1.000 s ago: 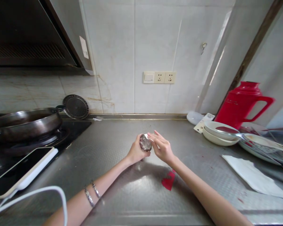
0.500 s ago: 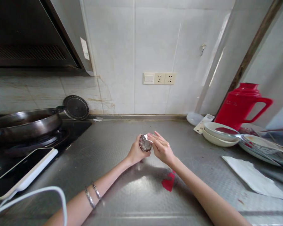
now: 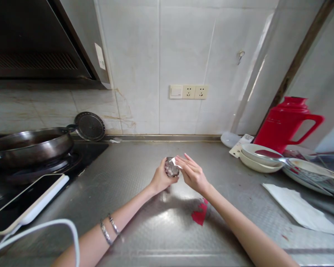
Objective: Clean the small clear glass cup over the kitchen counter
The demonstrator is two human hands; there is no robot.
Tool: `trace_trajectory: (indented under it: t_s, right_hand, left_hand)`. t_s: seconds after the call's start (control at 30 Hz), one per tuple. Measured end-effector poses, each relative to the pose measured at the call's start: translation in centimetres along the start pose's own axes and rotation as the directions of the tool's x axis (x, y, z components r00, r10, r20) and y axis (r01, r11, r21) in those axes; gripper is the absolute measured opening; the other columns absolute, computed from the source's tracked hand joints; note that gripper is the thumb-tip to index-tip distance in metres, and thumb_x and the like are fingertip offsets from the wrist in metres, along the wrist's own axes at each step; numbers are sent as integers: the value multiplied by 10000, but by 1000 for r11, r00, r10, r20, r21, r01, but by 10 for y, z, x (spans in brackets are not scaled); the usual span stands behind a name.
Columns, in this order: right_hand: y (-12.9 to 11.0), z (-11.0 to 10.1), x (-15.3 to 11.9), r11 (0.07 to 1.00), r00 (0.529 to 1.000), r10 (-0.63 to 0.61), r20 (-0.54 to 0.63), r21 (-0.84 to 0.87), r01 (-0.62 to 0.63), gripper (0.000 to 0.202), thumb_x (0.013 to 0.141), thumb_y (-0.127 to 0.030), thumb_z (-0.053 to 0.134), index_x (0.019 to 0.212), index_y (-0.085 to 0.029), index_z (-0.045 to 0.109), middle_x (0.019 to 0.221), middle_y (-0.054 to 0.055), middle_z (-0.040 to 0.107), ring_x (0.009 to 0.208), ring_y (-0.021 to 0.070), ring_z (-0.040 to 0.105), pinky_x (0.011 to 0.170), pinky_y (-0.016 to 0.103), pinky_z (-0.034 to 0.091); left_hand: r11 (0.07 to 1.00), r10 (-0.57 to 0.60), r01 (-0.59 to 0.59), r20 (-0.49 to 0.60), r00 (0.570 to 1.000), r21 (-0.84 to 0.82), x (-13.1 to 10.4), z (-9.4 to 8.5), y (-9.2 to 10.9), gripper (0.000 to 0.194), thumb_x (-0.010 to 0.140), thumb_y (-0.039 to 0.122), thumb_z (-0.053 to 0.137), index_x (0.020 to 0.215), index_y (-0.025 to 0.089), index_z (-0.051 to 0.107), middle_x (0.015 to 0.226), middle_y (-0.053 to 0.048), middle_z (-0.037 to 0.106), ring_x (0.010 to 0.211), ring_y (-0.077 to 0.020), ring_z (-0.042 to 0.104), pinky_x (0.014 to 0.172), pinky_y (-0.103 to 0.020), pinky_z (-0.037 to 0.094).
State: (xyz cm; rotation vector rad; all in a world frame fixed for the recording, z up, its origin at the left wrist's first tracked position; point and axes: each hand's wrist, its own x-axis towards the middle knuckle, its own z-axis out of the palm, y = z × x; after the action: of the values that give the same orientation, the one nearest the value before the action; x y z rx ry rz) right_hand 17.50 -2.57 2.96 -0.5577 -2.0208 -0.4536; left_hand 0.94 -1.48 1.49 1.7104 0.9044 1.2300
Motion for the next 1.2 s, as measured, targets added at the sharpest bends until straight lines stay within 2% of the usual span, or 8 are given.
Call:
trace_trajectory:
  t_s: [0.13, 0.27, 0.5, 0.73, 0.93, 1.0, 1.13, 1.2]
  right_hand:
    - [-7, 0, 0, 997, 996, -79, 37, -1, 79, 418, 890, -50, 418, 1279, -170, 509, 1196, 135, 650, 1199, 223, 553, 1059, 487, 429]
    - [-15, 0, 2, 991, 989, -130, 67, 35, 128, 421, 893, -51, 402, 1282, -167, 510, 1206, 128, 645, 1219, 215, 533, 1071, 471, 417]
    - [0, -4, 1, 999, 999, -44, -4, 13, 44, 377, 904, -89, 442, 1253, -192, 543, 1188, 122, 656, 1154, 222, 589, 1048, 477, 440]
    - [-12, 0, 0, 988, 987, -148, 56, 43, 146, 408, 884, -46, 436, 1264, -167, 524, 1213, 133, 639, 1198, 217, 553, 1064, 464, 432]
    - [-1, -2, -1, 998, 998, -65, -17, -6, 65, 401, 873, -40, 459, 1246, -169, 533, 1172, 138, 663, 1159, 213, 588, 1048, 464, 445]
    - [-2, -2, -1, 997, 997, -79, -26, -9, 79, 418, 862, -28, 470, 1256, -157, 524, 1162, 145, 667, 1170, 216, 581, 1050, 464, 442]
    - [-11, 0, -1, 989, 989, -144, 28, 42, 143, 444, 853, -9, 462, 1273, -144, 515, 1183, 140, 657, 1209, 216, 547, 1063, 457, 429]
    - [-12, 2, -1, 991, 994, -112, 19, 72, 110, 417, 865, -23, 464, 1250, -159, 546, 1189, 127, 656, 1195, 214, 560, 1062, 452, 432]
  left_hand:
    - [1000, -20, 20, 26, 999, -5, 0, -1, -1, 535, 572, 180, 732, 1020, 193, 440, 815, 19, 611, 623, -104, 569, 494, -184, 441]
    - [998, -63, 64, 45, 997, -9, 2, -3, -3, 585, 567, 218, 752, 1038, 204, 405, 822, 16, 604, 574, -112, 568, 402, -178, 425]
    - [996, -27, 30, 37, 999, -83, 1, 0, -2, 563, 594, 194, 733, 1070, 193, 434, 815, 21, 606, 590, -89, 564, 429, -152, 441]
    - [996, -81, 81, -3, 997, -49, 3, -3, -2, 604, 569, 246, 767, 1068, 197, 430, 892, -16, 625, 612, -127, 591, 350, -161, 426]
    - [995, -38, 39, 12, 999, -93, 0, 1, -4, 574, 591, 209, 744, 1077, 193, 438, 871, -5, 633, 656, -121, 606, 444, -168, 466]
    - [994, -29, 30, 19, 999, -101, 0, 1, -5, 578, 589, 208, 749, 1079, 192, 442, 882, -9, 638, 673, -125, 612, 464, -173, 474]
    - [995, -74, 76, 29, 997, -71, 2, -1, -5, 638, 588, 244, 761, 1129, 195, 425, 943, -34, 634, 643, -136, 602, 377, -171, 430]
    - [995, -75, 76, 18, 997, -61, 2, -1, -5, 633, 588, 219, 751, 1131, 193, 428, 941, -29, 631, 637, -130, 594, 388, -173, 427]
